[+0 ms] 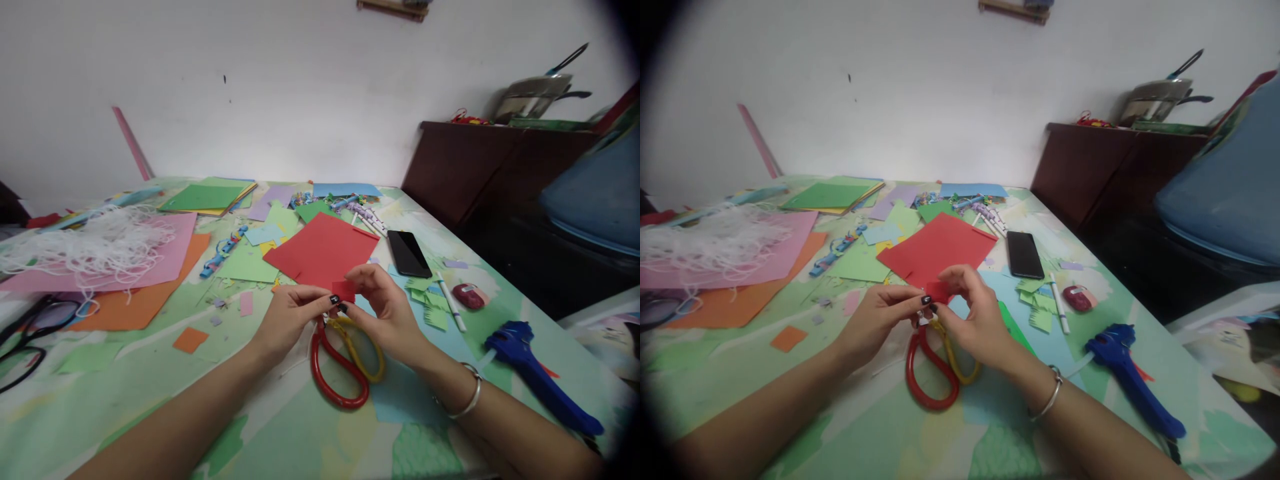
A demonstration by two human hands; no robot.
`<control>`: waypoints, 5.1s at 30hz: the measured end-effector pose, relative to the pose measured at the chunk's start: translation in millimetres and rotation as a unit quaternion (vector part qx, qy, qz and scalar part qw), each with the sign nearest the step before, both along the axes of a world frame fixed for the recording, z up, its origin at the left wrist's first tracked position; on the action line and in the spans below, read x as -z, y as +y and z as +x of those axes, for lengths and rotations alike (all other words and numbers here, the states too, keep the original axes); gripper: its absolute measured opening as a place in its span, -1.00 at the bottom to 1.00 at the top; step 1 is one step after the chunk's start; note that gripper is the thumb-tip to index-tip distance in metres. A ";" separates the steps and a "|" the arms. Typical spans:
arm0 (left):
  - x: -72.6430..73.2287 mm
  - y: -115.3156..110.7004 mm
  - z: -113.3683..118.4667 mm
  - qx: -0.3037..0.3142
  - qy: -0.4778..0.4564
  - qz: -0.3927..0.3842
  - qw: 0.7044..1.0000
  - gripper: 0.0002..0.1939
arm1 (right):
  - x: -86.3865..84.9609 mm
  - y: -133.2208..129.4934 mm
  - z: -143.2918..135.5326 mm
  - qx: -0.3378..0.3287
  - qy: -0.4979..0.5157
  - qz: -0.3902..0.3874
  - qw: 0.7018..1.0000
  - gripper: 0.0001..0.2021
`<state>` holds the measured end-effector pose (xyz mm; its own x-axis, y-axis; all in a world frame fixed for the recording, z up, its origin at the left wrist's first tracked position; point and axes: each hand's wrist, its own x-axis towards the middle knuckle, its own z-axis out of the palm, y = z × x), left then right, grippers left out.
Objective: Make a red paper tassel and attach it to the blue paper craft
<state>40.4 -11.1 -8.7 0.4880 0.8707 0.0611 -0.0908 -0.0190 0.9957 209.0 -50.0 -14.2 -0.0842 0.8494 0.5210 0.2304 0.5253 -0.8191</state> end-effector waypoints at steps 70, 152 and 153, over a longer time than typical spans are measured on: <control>9.3 0.4 -12.6 -0.147 0.134 0.689 0.697 -0.86 | -5.4 6.5 6.2 -0.172 0.242 -0.303 0.906 -0.73; -4.8 24.2 -22.8 0.194 0.068 -0.115 0.972 -0.89 | -8.8 -0.2 4.3 -0.062 -0.246 0.225 0.941 -0.82; -5.0 23.3 -22.1 0.201 0.076 -0.115 0.970 -0.89 | -8.3 0.2 4.6 -0.066 -0.246 0.228 0.940 -0.82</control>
